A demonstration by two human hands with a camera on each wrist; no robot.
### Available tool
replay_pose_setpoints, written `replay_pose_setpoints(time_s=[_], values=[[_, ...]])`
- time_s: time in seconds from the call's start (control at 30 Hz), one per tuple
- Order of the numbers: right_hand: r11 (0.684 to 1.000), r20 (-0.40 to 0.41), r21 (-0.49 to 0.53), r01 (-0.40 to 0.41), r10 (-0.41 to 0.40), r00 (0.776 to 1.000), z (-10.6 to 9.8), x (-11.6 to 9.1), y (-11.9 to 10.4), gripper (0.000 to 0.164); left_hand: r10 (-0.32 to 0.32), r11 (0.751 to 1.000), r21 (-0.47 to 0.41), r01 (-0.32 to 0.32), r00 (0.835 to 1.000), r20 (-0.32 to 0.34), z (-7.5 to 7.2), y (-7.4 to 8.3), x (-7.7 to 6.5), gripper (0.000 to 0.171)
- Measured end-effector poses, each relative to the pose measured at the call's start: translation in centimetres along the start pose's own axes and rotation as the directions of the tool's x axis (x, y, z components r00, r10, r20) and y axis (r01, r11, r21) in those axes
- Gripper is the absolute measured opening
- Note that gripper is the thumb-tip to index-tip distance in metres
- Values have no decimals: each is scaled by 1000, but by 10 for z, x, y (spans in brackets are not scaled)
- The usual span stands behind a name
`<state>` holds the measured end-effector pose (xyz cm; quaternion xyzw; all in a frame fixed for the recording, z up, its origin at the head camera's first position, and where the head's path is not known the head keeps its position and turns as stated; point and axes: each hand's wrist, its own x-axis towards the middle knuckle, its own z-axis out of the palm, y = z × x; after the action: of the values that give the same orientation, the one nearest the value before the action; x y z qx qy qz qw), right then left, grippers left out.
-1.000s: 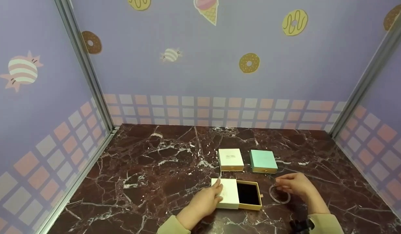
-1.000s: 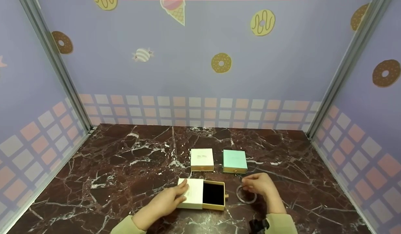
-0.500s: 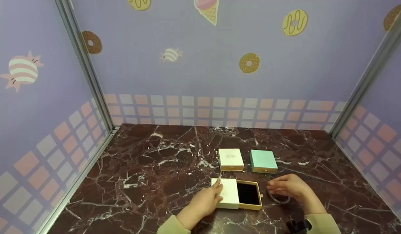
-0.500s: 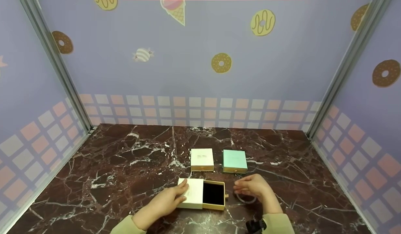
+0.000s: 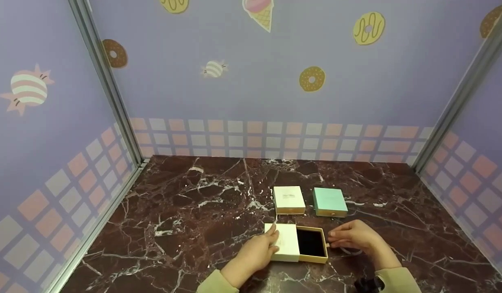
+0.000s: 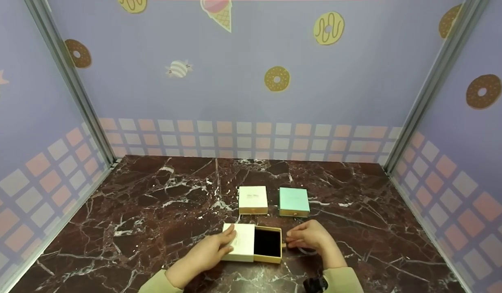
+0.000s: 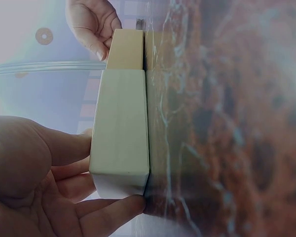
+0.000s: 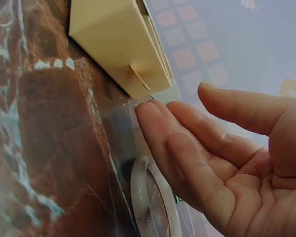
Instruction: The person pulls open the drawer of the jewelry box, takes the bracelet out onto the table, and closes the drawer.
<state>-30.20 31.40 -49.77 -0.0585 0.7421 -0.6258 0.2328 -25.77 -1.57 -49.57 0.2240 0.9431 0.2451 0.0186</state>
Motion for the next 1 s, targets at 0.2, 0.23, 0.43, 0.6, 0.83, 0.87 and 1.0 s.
replay_pose_setpoints(time_s=[0.2, 0.23, 0.43, 0.6, 0.83, 0.87, 1.0], values=[[1000, 3, -16, 8, -8, 1000, 5, 3, 2, 39, -2, 1000, -4, 2, 1000, 2, 0, 0, 0, 50], [1000, 4, -17, 7, -7, 1000, 6, 3, 2, 38, -2, 1000, -10, 2, 1000, 4, 0, 0, 0, 50], [999, 0, -38, 2, -2, 1000, 11, 4, 1, 37, 6, 999, -35, -5, 1000, 11, -1, 0, -2, 50], [997, -28, -81, 10, -12, 1000, 16, 6, 2, 36, 1, 1000, -31, -1, 1000, 12, 0, 0, -1, 51], [983, -89, -183, 25, -42, 995, 23, 8, 3, 34, 10, 1000, -7, -10, 1000, 5, 0, 0, 0, 51], [981, -97, -192, 24, -43, 994, 24, 8, 3, 34, 13, 1000, -4, -13, 1000, 4, 0, 0, 0, 51], [978, -113, -207, 22, -46, 993, 25, 9, 4, 34, 15, 1000, 4, -15, 1000, -6, 0, 0, 0, 50]])
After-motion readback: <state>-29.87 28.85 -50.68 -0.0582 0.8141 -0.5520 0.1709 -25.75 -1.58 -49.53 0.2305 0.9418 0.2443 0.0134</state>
